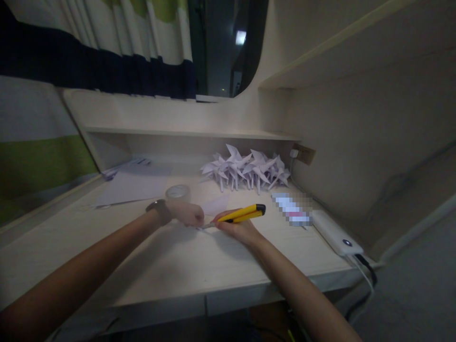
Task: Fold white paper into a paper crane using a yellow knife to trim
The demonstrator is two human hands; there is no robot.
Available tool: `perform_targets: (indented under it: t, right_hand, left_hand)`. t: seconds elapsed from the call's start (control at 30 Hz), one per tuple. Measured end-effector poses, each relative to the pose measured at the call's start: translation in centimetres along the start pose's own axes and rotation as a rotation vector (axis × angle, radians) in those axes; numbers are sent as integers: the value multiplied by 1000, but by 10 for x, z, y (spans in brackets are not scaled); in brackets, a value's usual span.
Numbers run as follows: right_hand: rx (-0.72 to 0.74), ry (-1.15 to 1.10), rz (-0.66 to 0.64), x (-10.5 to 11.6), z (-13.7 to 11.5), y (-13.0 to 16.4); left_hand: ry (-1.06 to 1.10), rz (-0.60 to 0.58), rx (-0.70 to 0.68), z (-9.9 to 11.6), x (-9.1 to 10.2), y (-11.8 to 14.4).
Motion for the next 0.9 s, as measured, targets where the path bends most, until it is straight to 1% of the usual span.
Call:
perform_targets:
  t: [0.2, 0.33, 0.5, 0.8, 0.9]
  right_hand:
    - [9, -4, -10, -1, 0, 0]
    - [7, 0, 8, -2, -1, 0]
    - [-30, 3, 4, -1, 0, 0]
    - [-11, 10, -2, -3, -5, 1]
    - [-7, 16, -7, -3, -8, 1]
  left_hand:
    - [11, 88, -78, -11, -6, -2]
    - [34, 113, -56, -12, -7, -1]
    - [41, 121, -39, -11, -7, 1]
    - [148, 109, -28, -16, -12, -1]
    - [170, 101, -45, -18, -12, -3]
Point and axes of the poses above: each hand's wrist, its own y-axis away from the middle knuckle, its own x-axis out of the back of the hand, z = x × y, the point moved 2 cm from there along -y, towards the middle knuckle, and after that the axes turned 11 degrees about x, right-handed, at the moved point
